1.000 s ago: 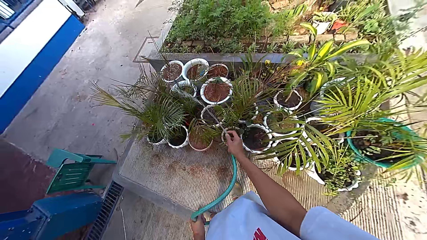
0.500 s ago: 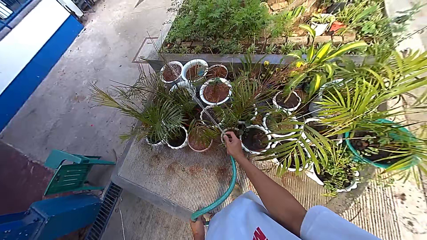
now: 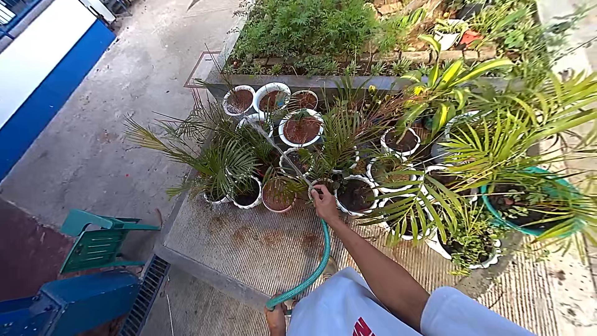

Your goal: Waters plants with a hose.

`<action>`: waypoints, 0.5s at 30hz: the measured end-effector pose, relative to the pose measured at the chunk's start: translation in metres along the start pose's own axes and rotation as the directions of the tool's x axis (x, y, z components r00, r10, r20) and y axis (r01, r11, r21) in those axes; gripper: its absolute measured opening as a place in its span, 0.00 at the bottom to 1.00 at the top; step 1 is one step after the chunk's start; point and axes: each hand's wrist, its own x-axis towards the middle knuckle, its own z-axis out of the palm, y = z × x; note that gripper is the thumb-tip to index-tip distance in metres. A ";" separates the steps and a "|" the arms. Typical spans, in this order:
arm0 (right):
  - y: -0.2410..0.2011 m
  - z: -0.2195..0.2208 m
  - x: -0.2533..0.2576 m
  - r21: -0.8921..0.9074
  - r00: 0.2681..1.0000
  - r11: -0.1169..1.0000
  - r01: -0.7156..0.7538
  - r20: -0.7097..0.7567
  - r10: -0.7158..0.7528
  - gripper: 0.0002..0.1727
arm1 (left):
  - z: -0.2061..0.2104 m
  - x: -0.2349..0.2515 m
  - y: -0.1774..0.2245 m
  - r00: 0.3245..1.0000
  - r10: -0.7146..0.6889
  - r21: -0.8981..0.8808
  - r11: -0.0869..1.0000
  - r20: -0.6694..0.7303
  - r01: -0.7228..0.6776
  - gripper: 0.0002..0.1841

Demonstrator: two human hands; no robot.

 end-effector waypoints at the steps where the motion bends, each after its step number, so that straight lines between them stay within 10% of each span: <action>1: 0.002 -0.001 0.001 0.011 1.000 1.000 0.002 -0.007 -0.002 0.19 | 0.001 0.000 0.002 1.000 0.002 0.002 1.000 0.004 -0.002 0.18; 15: 0.018 -0.011 0.001 0.034 0.992 0.999 -0.039 -0.116 0.043 0.18 | 0.006 -0.001 0.009 1.000 -0.003 0.009 1.000 0.023 0.003 0.19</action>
